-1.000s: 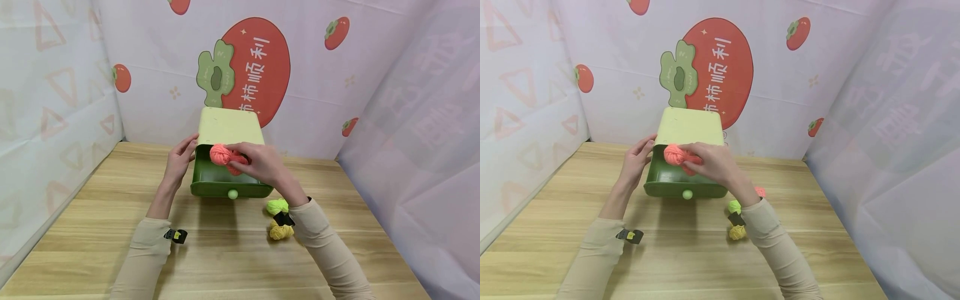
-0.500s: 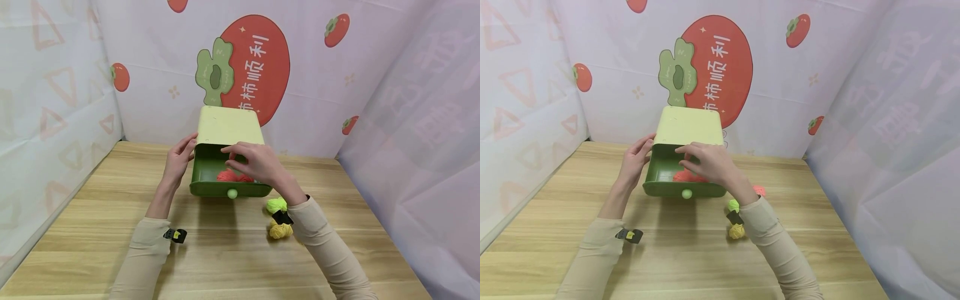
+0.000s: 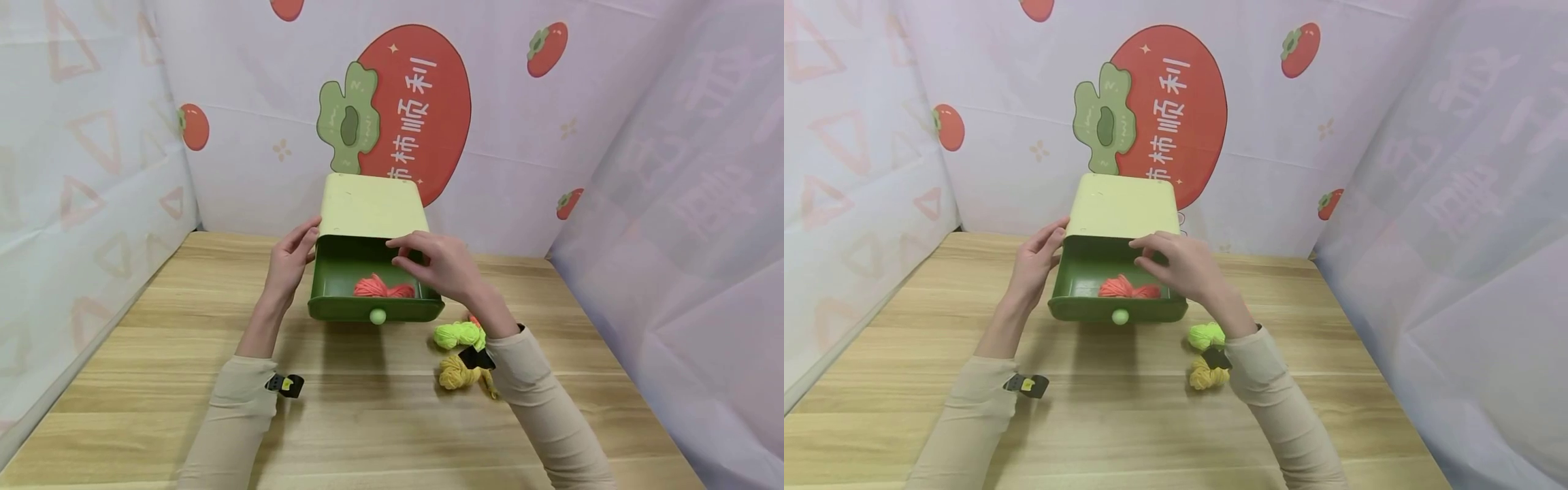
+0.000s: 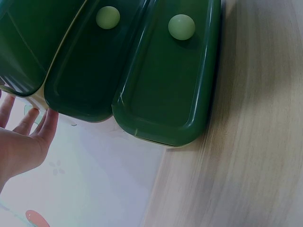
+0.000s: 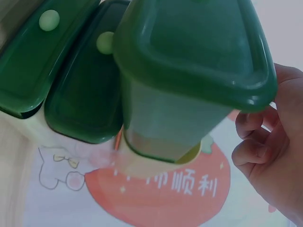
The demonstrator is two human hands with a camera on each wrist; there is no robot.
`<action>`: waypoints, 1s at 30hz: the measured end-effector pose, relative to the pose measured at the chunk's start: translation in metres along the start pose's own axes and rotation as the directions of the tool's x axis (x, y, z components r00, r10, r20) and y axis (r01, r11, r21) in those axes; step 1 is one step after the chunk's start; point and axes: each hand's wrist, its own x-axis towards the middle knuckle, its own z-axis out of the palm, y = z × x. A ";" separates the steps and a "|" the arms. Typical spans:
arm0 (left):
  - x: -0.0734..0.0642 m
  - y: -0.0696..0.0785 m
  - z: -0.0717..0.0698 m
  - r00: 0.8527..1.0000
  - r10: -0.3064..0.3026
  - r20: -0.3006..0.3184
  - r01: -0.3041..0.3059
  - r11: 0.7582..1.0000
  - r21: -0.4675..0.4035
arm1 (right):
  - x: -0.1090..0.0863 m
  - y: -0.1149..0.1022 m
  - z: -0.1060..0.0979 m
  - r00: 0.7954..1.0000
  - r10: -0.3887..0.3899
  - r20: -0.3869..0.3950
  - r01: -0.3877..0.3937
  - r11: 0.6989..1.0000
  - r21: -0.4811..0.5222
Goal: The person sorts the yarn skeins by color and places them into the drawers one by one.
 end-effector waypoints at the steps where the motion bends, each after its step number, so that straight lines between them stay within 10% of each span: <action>1: 0.000 0.000 0.000 1.000 -0.001 0.001 0.001 1.000 -0.002 | -0.003 0.001 -0.002 1.000 0.012 0.002 -0.012 1.000 0.012; 30: -0.002 0.001 0.000 1.000 0.011 -0.004 -0.011 1.000 0.004 | -0.051 0.034 -0.020 0.971 0.241 -0.009 -0.241 0.970 -0.035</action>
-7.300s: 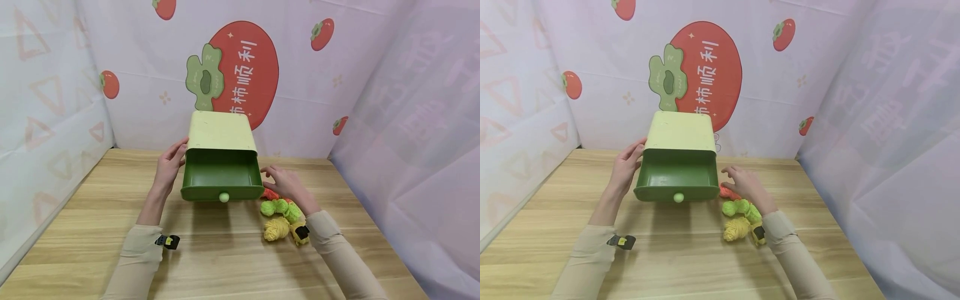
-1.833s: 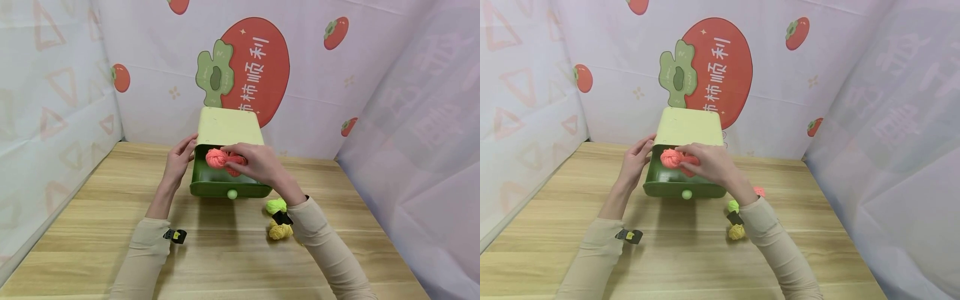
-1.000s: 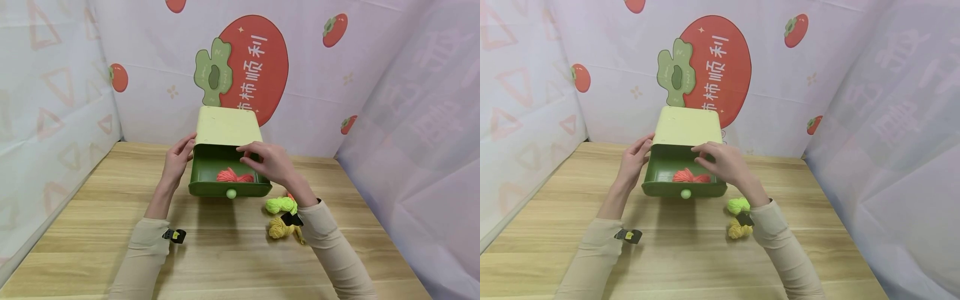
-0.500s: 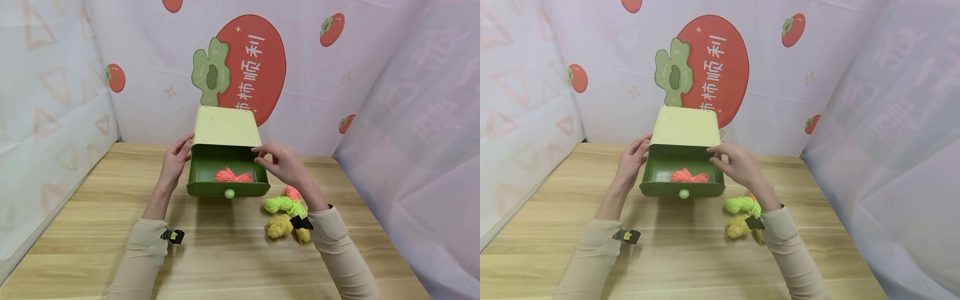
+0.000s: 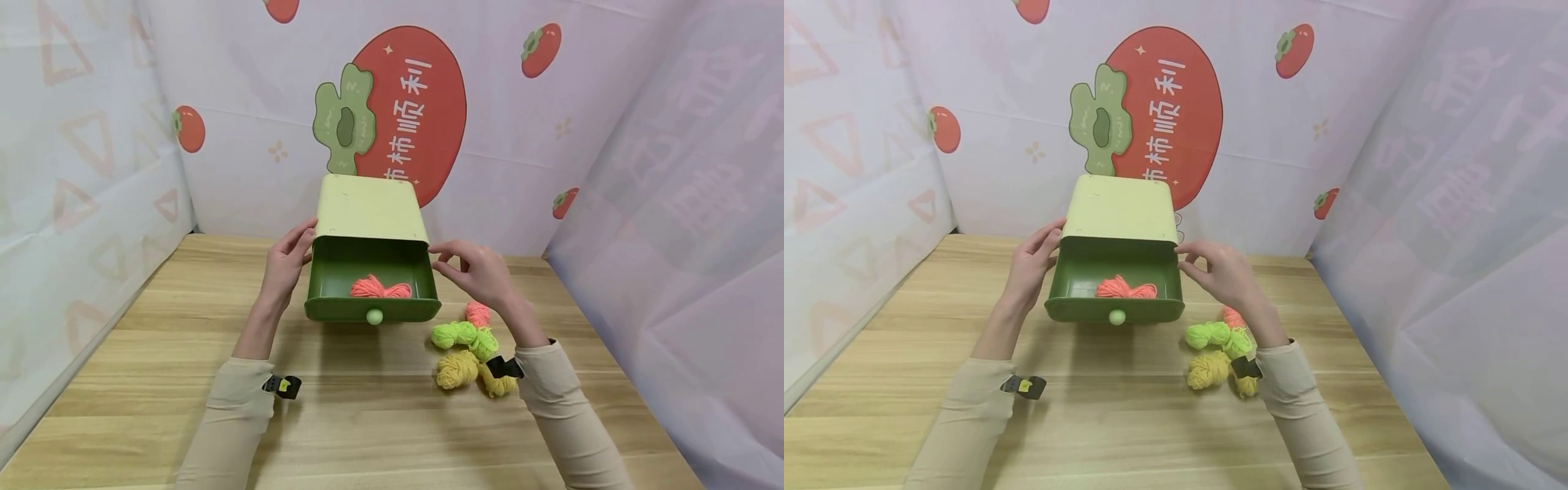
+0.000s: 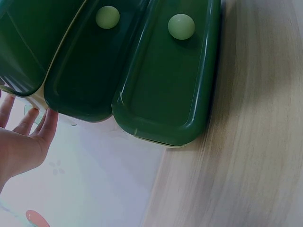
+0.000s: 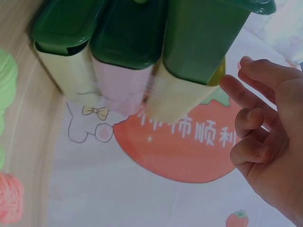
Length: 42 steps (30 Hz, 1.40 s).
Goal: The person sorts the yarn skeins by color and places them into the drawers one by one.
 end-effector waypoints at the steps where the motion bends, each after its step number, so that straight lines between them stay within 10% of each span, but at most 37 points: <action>1: 0.000 0.000 0.000 1.000 -0.002 -0.002 0.002 1.000 -0.003 | -0.001 0.002 0.001 1.000 0.005 0.003 -0.005 1.000 -0.001; 19: 0.002 0.000 -0.001 1.000 0.011 -0.004 -0.011 1.000 -0.005 | -0.013 0.027 0.009 0.992 0.087 0.093 -0.086 0.996 -0.022; 42: -0.001 0.001 0.001 1.000 -0.002 0.004 0.002 1.000 0.000 | -0.042 0.083 0.027 0.907 0.309 0.285 -0.301 0.951 -0.075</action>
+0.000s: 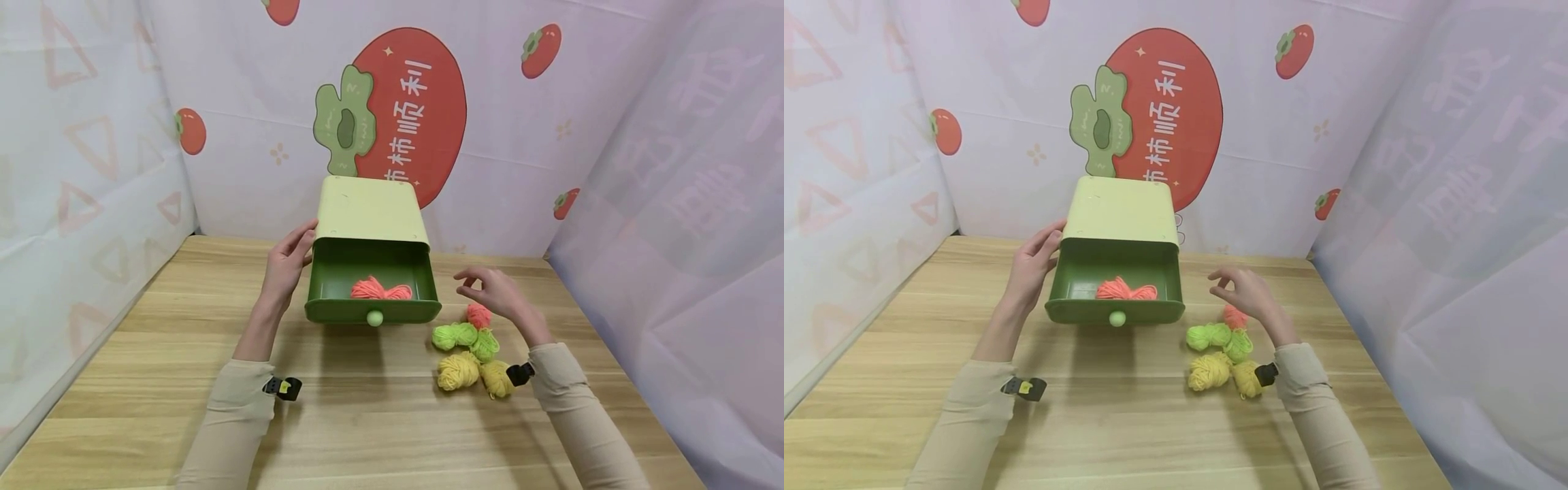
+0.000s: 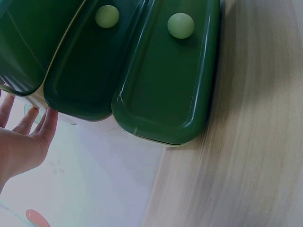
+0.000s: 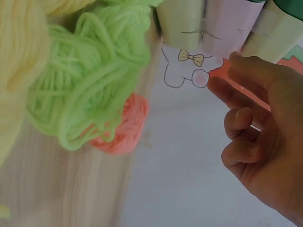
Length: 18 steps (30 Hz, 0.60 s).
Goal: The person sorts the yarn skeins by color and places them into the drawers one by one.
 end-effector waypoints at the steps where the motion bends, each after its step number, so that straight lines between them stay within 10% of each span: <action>1: 0.000 0.000 0.000 1.000 0.000 -0.001 0.000 1.000 0.004 | 0.000 0.002 0.000 1.000 0.004 0.011 -0.004 1.000 -0.003; 18: 0.002 -0.002 -0.001 1.000 0.001 -0.008 -0.001 1.000 0.010 | -0.008 0.033 0.005 0.987 0.041 0.153 -0.017 0.988 -0.151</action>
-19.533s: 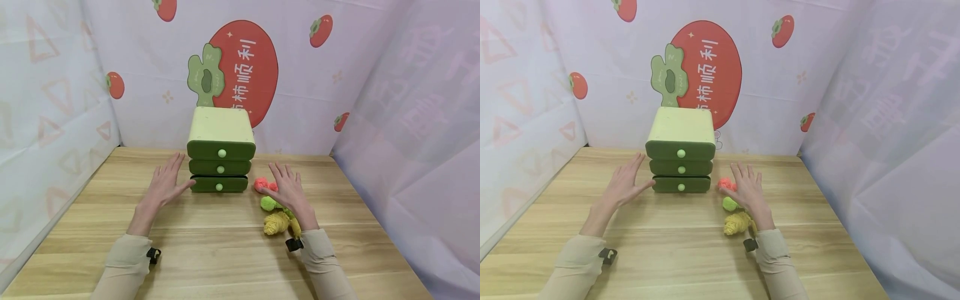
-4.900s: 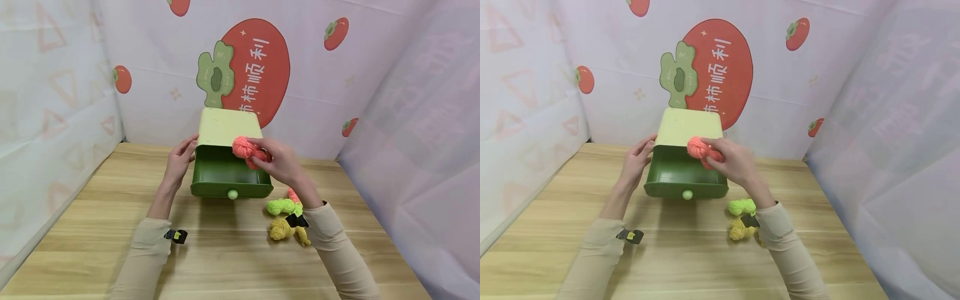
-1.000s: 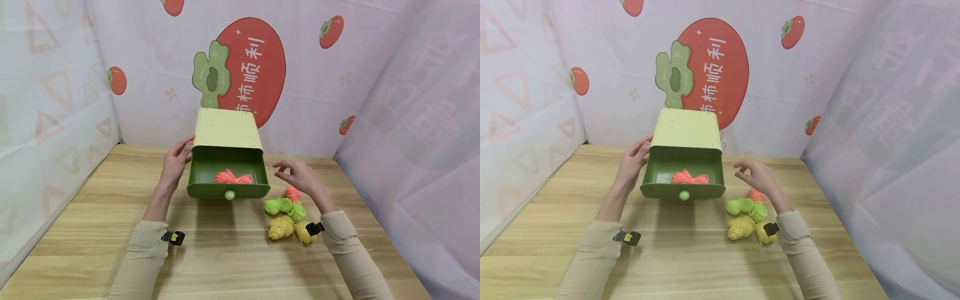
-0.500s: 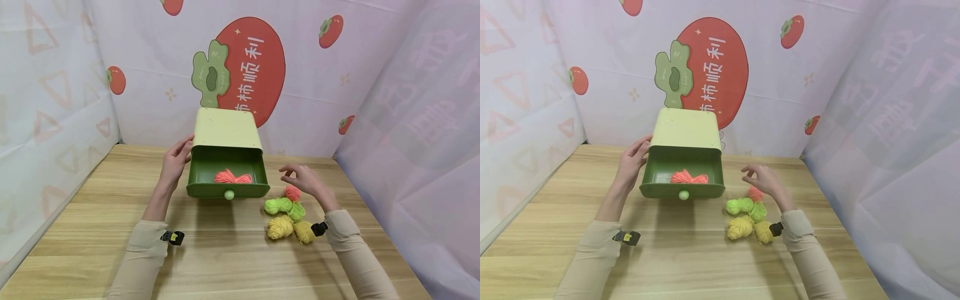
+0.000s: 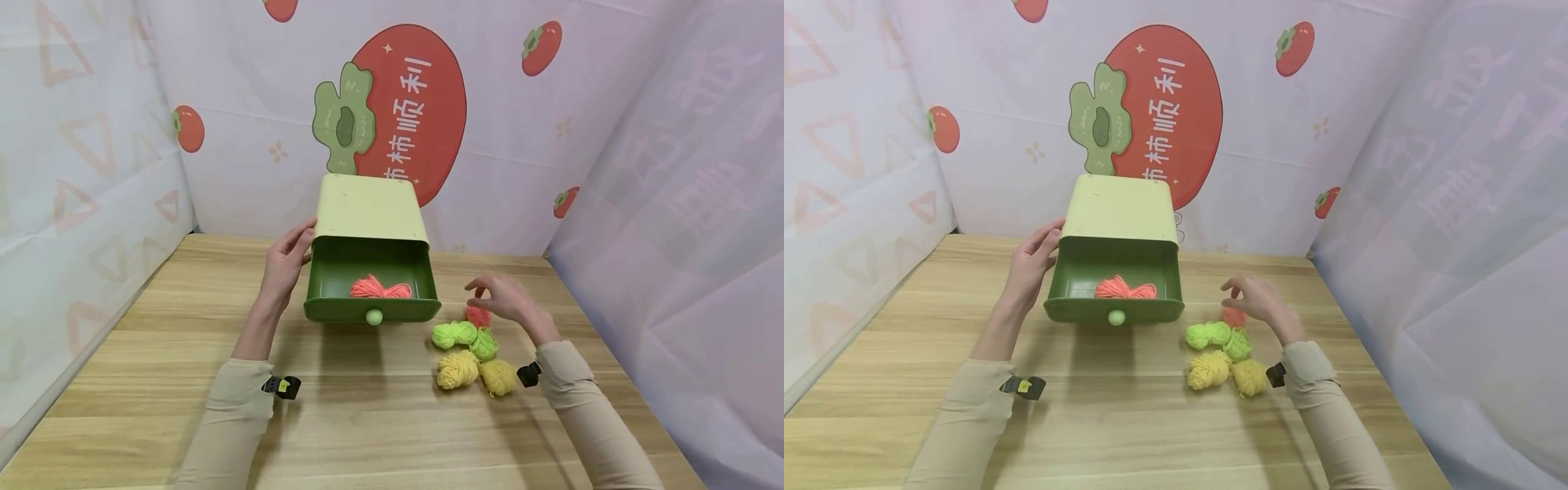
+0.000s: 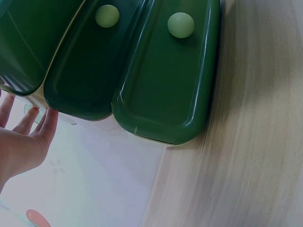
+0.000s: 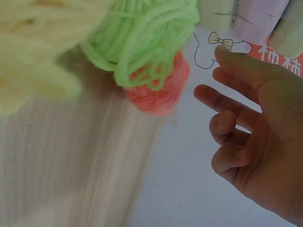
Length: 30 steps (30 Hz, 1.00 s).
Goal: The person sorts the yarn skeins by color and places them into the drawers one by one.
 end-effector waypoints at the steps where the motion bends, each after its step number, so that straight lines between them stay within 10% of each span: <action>1: 0.000 0.000 0.000 1.000 -0.001 0.000 0.001 1.000 -0.004 | -0.001 0.002 0.001 1.000 0.001 0.010 -0.001 1.000 -0.010; 20: -0.001 0.001 0.001 1.000 -0.001 -0.005 0.001 1.000 -0.012 | -0.011 0.024 0.019 0.962 0.151 0.229 -0.194 0.965 0.179; 30: 0.000 0.002 0.001 1.000 -0.012 0.003 0.012 1.000 -0.015 | -0.010 0.022 0.027 0.973 0.121 0.197 -0.167 0.957 0.237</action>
